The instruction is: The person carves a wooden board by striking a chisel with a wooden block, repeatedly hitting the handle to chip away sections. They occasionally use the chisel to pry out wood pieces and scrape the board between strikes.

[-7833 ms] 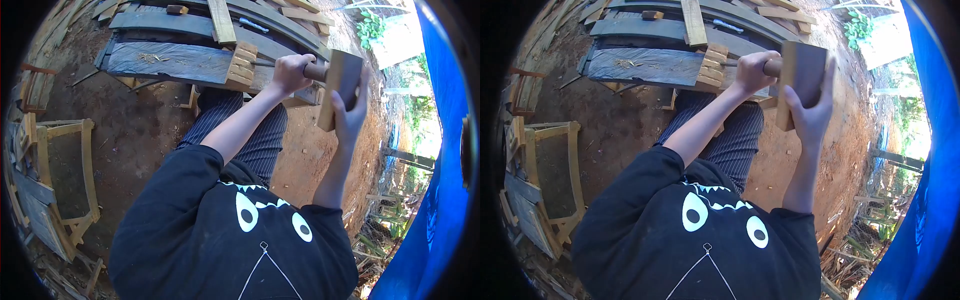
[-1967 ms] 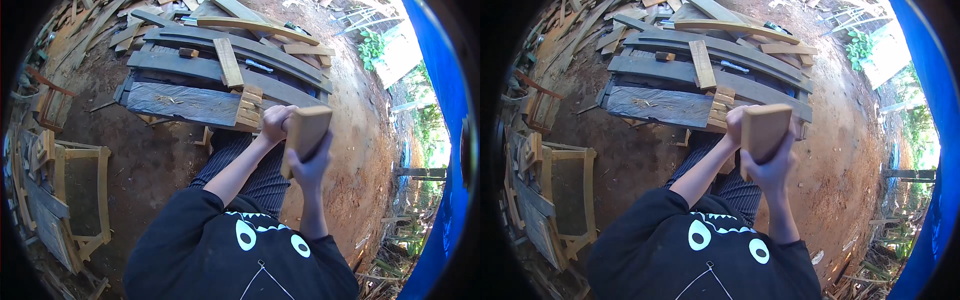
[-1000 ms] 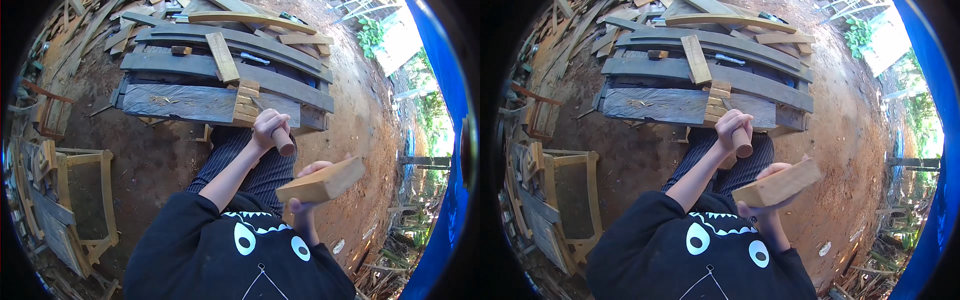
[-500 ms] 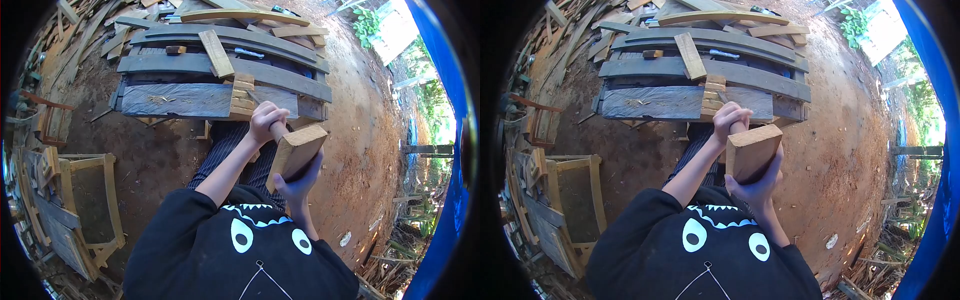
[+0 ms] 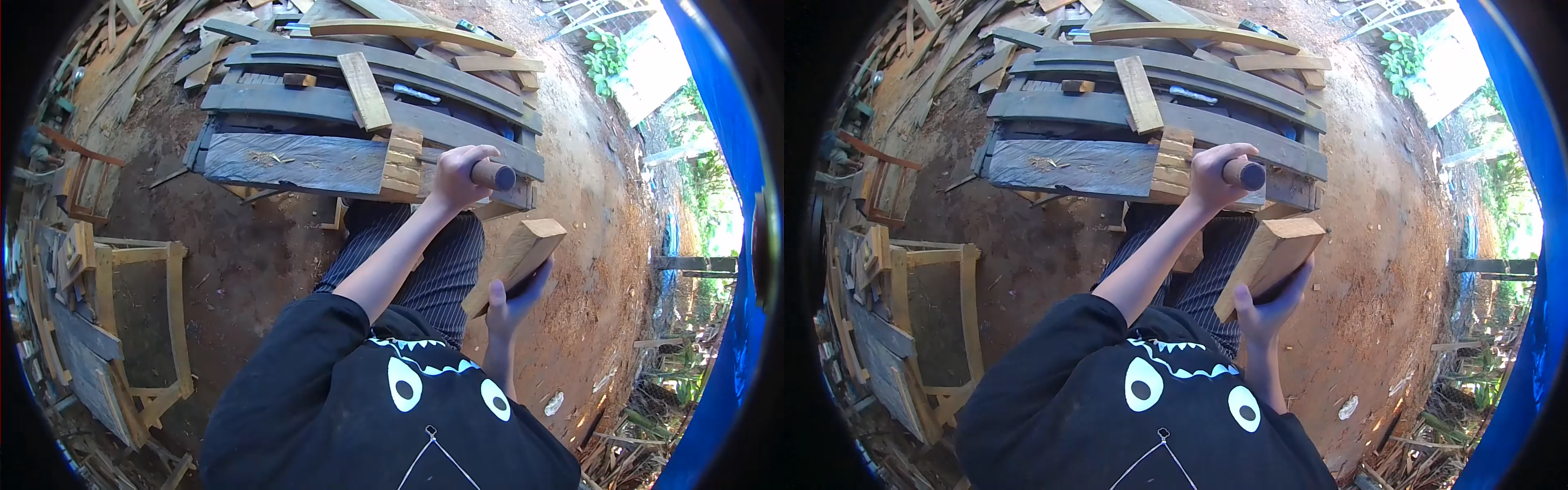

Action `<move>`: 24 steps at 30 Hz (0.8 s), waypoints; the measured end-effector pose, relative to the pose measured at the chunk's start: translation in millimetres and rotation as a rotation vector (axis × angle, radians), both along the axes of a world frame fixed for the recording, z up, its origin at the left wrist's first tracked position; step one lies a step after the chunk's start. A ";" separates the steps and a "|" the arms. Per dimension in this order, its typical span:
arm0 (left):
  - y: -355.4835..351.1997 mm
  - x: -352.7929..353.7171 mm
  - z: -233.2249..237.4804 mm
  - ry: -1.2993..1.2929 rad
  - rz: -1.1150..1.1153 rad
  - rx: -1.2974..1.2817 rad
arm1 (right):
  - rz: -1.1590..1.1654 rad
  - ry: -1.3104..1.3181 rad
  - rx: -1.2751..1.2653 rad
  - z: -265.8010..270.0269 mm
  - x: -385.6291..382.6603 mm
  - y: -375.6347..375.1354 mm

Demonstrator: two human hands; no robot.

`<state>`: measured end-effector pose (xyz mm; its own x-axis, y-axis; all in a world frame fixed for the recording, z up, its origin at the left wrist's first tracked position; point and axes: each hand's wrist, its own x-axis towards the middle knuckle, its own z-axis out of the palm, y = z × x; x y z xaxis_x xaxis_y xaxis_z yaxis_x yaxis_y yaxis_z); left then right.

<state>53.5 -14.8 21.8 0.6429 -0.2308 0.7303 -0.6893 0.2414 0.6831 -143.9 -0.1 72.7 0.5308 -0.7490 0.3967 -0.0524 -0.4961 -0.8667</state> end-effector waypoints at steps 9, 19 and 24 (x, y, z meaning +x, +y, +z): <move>-13.8 4.2 -0.6 0.027 0.054 0.042 | -0.001 -0.096 -0.027 11.9 5.5 -31.8; -16.0 -1.1 -5.4 -0.025 0.074 0.011 | -0.010 0.197 -0.158 49.2 74.1 -37.4; -15.8 -2.2 -12.8 -0.054 0.092 0.019 | 0.040 -0.396 -0.114 55.3 62.4 -28.1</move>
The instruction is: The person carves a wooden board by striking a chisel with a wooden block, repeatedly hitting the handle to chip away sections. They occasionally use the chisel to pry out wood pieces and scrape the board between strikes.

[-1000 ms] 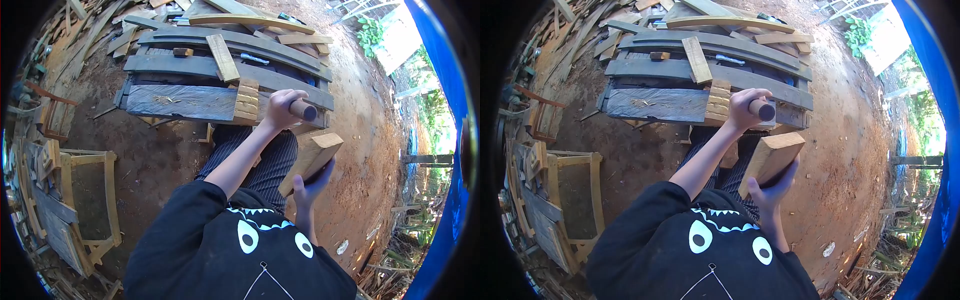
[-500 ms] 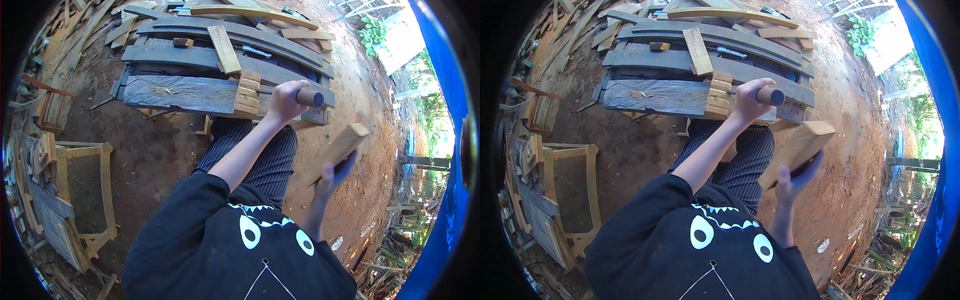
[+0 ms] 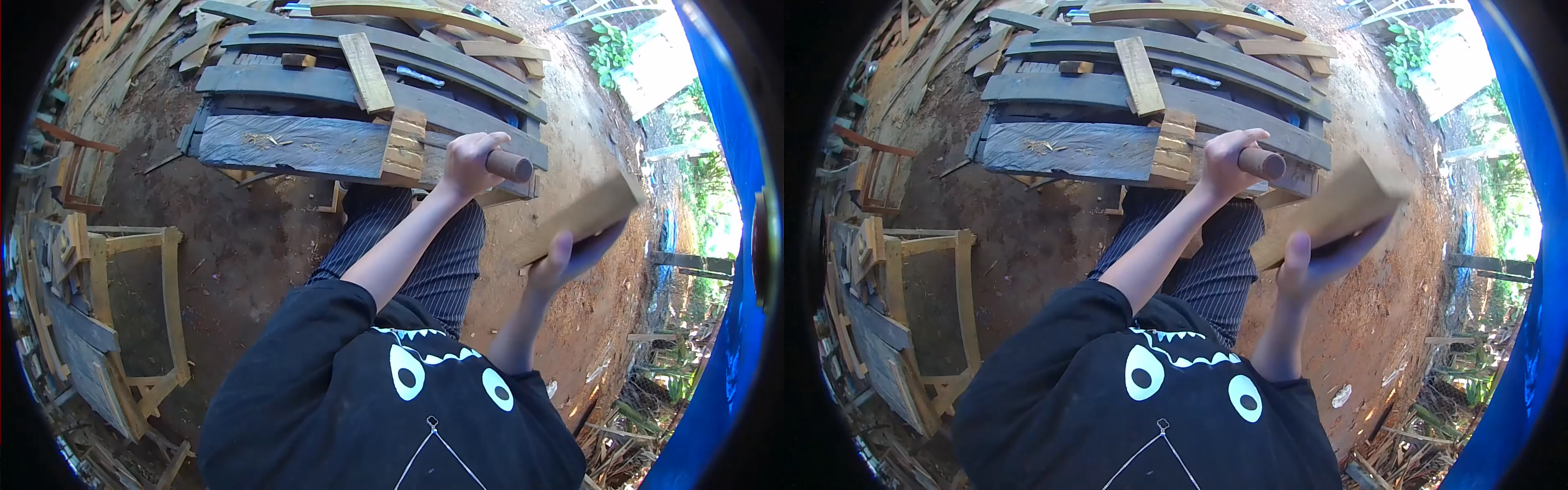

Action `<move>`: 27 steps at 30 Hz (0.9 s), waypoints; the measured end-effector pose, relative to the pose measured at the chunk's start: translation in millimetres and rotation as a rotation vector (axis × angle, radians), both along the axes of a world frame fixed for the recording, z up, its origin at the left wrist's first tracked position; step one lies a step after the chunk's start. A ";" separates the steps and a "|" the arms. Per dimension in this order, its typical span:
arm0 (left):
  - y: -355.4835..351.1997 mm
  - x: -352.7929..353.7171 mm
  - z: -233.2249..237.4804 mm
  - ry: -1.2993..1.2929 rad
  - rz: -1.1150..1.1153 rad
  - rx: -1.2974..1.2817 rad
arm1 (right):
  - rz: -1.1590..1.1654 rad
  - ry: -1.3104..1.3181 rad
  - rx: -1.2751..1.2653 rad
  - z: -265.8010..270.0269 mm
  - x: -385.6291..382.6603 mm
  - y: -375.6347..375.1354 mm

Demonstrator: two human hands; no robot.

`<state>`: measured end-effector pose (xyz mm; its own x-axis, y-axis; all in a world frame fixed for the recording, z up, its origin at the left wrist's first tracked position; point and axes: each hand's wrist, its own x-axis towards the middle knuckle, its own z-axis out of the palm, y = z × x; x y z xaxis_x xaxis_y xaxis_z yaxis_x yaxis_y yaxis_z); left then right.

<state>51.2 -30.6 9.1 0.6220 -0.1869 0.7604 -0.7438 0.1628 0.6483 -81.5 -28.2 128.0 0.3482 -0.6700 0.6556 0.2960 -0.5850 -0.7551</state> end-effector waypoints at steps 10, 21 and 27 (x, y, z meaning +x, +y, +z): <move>18.9 -19.9 -16.0 -0.089 0.007 -0.079 | -0.044 0.157 -0.038 -1.5 -17.4 16.5; 33.7 -25.6 -20.6 -0.082 -0.007 -0.090 | -0.061 0.362 0.066 -34.0 -44.7 15.0; 40.0 -31.3 -24.0 -0.210 -0.132 -0.036 | -0.125 0.354 0.068 -28.4 -60.1 12.1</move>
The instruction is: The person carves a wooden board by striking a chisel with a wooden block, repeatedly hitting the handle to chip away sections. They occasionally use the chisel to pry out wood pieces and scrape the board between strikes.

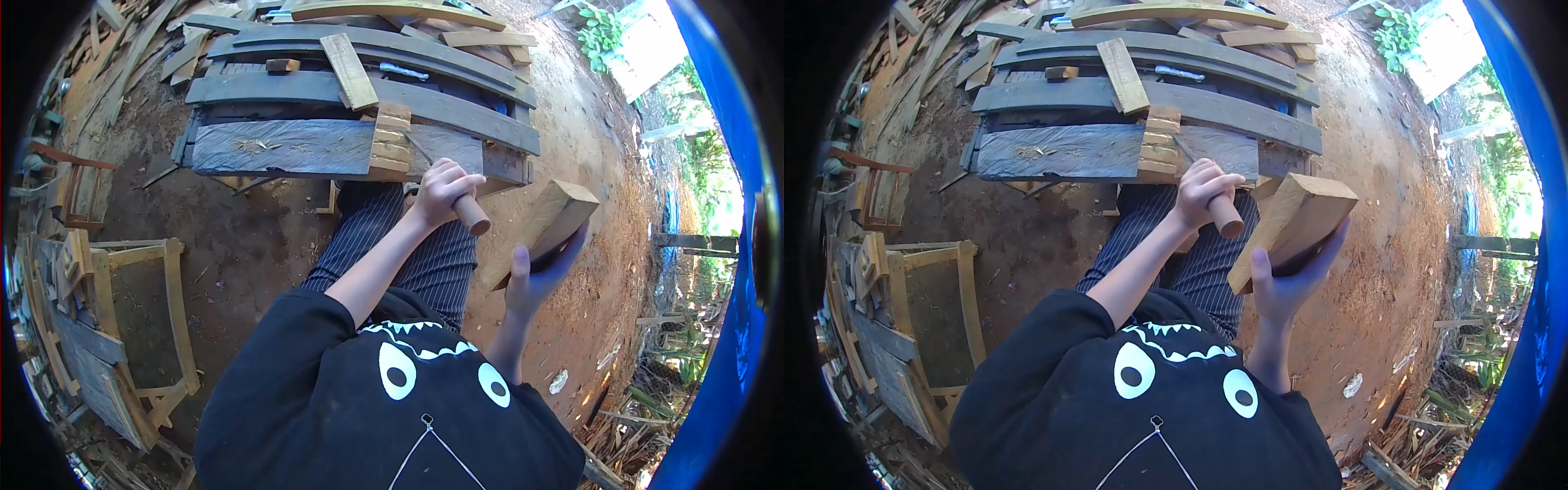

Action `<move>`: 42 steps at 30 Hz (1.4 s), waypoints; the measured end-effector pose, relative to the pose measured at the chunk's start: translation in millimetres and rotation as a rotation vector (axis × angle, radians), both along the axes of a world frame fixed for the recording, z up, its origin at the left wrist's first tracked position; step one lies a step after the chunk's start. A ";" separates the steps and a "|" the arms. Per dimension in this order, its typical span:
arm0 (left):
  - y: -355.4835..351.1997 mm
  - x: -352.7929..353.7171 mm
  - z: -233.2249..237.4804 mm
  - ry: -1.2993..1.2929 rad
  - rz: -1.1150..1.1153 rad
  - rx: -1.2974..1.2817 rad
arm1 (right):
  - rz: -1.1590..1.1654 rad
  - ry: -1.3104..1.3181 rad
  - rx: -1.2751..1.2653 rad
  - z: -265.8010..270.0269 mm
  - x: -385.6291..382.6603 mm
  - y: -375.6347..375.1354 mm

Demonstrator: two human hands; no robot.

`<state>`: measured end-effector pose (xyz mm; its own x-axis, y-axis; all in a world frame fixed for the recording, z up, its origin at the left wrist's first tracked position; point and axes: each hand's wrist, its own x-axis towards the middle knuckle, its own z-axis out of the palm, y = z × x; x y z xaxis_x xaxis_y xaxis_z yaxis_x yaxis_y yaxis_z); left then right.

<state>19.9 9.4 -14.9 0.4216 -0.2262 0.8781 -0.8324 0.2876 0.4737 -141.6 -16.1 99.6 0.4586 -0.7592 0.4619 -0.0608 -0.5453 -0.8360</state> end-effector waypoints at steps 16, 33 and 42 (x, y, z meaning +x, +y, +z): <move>76.8 119.7 81.6 0.977 0.088 -0.447 | 0.041 -0.005 0.223 -26.1 -8.6 -17.1; 60.5 114.5 56.5 0.886 0.077 -0.435 | 0.038 0.021 0.251 -31.0 -1.1 -14.7; 54.1 121.3 36.4 0.819 0.162 -0.399 | 0.252 -0.018 0.194 10.2 42.7 -28.8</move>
